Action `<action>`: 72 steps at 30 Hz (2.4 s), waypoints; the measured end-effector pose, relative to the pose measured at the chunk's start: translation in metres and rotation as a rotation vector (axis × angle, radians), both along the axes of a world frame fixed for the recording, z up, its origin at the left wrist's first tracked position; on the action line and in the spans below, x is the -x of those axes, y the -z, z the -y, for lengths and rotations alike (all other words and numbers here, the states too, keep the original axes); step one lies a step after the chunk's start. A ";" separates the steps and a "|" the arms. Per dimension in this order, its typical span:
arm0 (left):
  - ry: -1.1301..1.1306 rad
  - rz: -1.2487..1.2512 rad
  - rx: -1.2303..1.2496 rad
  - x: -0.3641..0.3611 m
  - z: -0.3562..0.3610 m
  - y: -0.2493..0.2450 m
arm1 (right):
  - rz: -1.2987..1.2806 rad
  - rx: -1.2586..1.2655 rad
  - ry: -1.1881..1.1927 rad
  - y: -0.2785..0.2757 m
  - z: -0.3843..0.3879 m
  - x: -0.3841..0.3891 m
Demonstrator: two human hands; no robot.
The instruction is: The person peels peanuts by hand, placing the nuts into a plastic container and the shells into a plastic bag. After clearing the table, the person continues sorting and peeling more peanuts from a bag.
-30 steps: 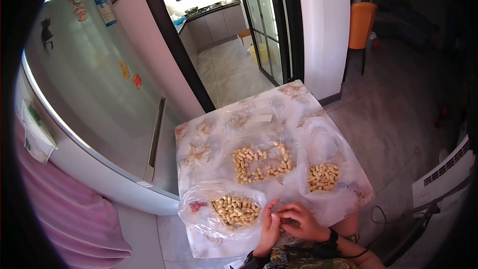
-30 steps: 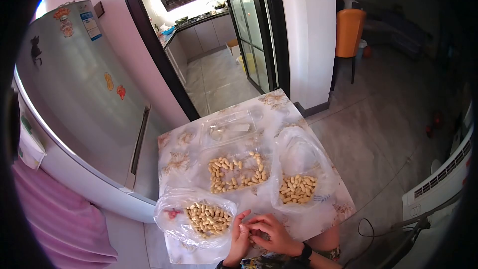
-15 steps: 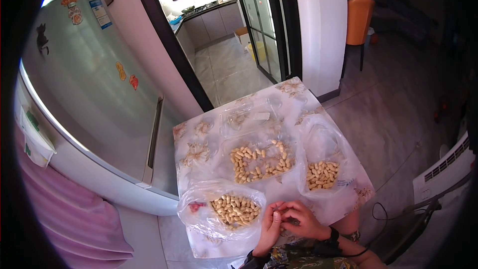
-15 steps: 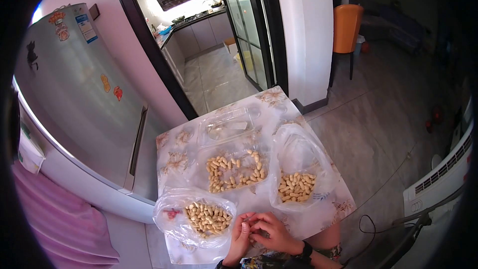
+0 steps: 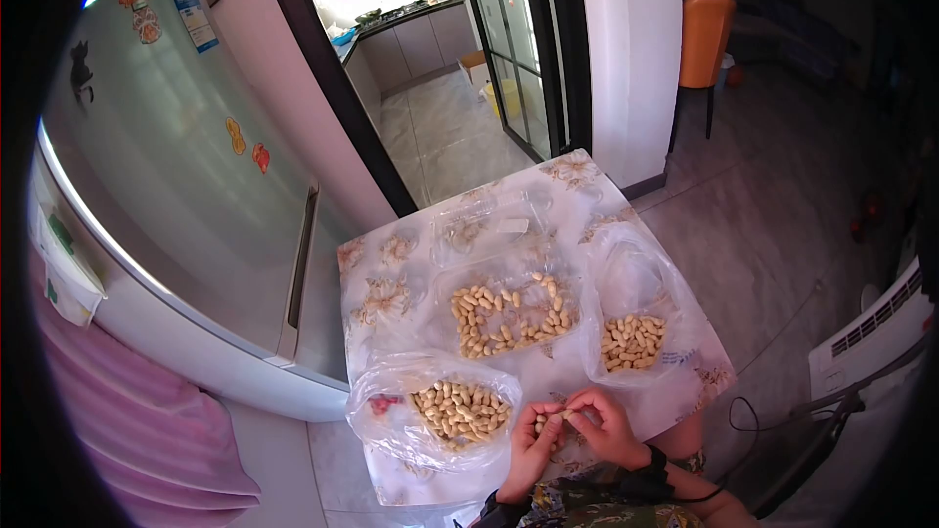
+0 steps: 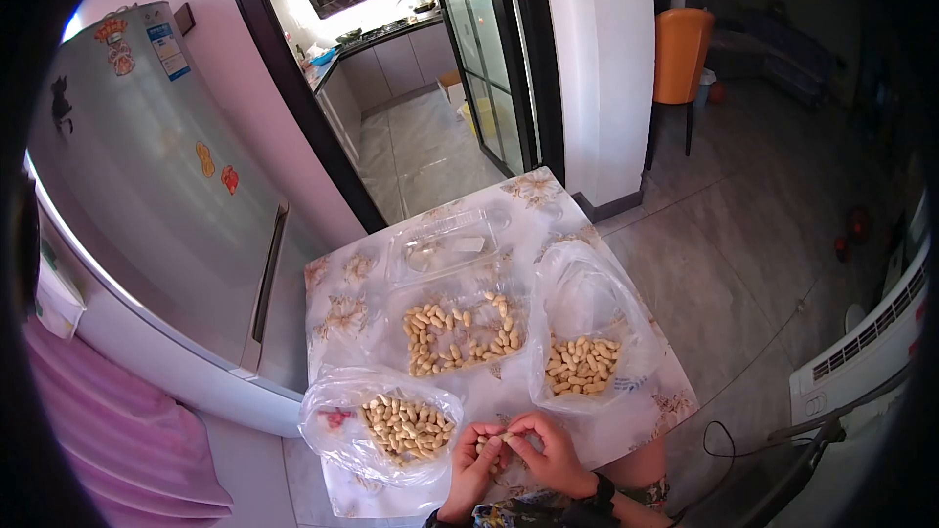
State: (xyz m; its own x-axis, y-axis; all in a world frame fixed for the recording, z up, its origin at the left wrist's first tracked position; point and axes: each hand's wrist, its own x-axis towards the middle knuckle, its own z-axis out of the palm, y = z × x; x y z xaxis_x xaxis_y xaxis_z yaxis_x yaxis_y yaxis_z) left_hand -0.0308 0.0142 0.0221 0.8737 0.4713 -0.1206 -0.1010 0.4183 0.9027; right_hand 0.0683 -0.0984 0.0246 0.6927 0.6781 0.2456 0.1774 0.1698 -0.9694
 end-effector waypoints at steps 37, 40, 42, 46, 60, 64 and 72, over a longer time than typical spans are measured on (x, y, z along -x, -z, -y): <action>-0.028 -0.034 -0.039 -0.004 0.003 -0.015 | -0.288 -0.064 -0.025 0.007 0.002 -0.002; -0.028 -0.024 -0.047 -0.005 0.003 -0.018 | -0.327 -0.060 -0.047 0.005 0.002 -0.001; -0.025 -0.017 -0.054 -0.005 0.003 -0.019 | -0.367 -0.067 -0.067 0.005 0.003 -0.001; -0.027 -0.018 -0.084 -0.004 0.004 -0.019 | -0.296 -0.010 -0.075 0.010 0.005 -0.001; -0.049 -0.045 -0.026 -0.002 0.003 -0.013 | -0.192 0.043 -0.028 0.004 0.003 0.000; -0.048 -0.076 -0.011 -0.003 0.001 -0.016 | -0.316 -0.132 -0.063 0.015 0.003 0.000; -0.050 -0.079 -0.041 -0.003 0.003 -0.011 | -0.283 -0.155 -0.065 0.005 0.003 0.001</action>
State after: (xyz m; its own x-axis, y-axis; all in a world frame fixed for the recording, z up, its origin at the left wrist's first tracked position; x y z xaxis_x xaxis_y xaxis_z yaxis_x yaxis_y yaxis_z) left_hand -0.0276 0.0117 0.0333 0.8372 0.5204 -0.1683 -0.0484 0.3770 0.9249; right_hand 0.0671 -0.1013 0.0195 0.7048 0.6927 0.1528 -0.1115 0.3209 -0.9405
